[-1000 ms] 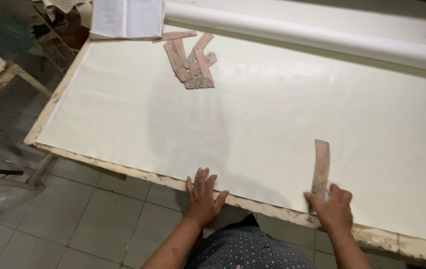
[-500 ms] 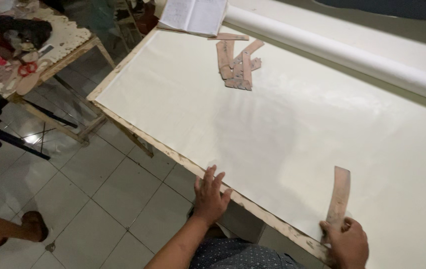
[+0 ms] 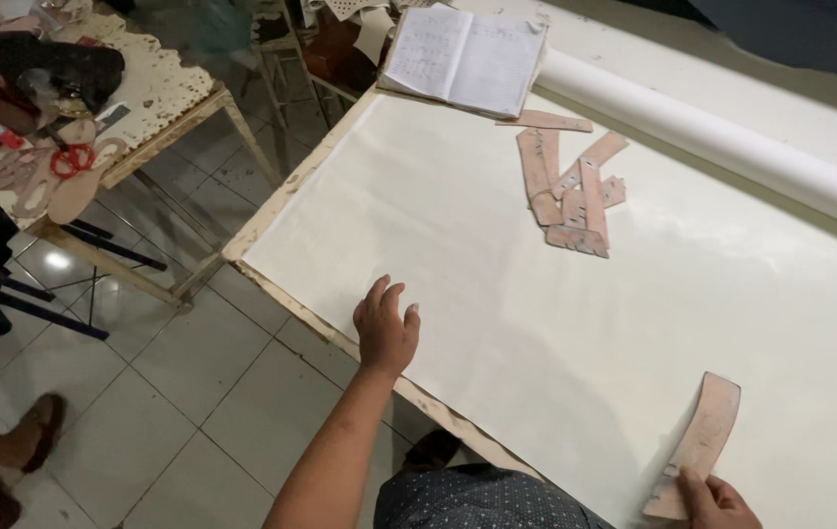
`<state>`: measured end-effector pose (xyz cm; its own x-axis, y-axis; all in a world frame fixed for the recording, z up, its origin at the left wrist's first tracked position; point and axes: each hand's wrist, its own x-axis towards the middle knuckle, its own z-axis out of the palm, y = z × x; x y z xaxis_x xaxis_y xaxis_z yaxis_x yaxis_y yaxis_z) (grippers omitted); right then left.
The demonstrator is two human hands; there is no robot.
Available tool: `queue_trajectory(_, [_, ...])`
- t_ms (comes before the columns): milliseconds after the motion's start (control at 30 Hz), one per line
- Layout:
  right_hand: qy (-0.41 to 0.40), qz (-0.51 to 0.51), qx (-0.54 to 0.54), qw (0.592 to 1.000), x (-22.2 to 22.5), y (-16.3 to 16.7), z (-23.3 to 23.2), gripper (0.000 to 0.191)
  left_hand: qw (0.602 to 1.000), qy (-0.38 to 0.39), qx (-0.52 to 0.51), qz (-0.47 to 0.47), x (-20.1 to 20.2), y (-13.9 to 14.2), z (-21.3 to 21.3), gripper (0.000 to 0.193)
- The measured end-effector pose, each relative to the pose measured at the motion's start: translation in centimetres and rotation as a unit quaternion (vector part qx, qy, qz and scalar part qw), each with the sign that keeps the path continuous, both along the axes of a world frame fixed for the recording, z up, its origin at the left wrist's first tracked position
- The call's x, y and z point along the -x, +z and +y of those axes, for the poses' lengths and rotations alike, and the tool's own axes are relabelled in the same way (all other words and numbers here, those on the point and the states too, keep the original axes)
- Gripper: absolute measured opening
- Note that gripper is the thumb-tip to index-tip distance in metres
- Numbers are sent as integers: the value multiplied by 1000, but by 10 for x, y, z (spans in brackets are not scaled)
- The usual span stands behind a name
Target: The person uses a curved wooden template and a pencil to trace repeated curved lines on a large white sheet laid on a table. They reposition the template multiple times to create a series of parallel curves across the sheet.
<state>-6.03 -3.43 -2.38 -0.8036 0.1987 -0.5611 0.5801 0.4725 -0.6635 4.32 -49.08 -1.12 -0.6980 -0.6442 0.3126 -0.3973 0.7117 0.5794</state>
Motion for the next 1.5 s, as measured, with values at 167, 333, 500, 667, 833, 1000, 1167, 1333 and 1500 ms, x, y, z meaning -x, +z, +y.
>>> queue_trajectory(167, [-33,38,-75,996,-22,-3,-71,53,1000,2,-11,-21,20,3,-87,39])
queue_trajectory(333, [-70,79,-55,993,-27,-9,-83,54,1000,7,-18,-18,34,7,-146,37])
queue_trajectory(500, [-78,77,-131,985,-41,-9,-97,58,998,17,-37,-50,39,-6,-164,38])
queue_trajectory(667, [-58,104,-202,972,-44,-8,-100,60,998,-21,8,-52,43,-23,-150,36])
queue_trajectory(833, [-128,133,-131,974,-67,-18,-85,59,986,-160,33,-29,41,-41,-105,33])
queue_trajectory(1000, [-181,178,-78,964,-98,-27,-76,56,984,-149,58,-72,48,-51,-88,33])
queue_trajectory(1167, [-207,139,-79,965,-106,-17,-77,50,961,-271,27,-42,48,-50,-55,34])
queue_trajectory(1333, [-212,150,-73,963,-107,-11,-79,50,948,-303,61,-75,47,-54,-28,39])
queue_trajectory(1500, [-240,118,-50,962,-106,-10,-72,51,938,-323,76,-94,50,-58,-4,36])
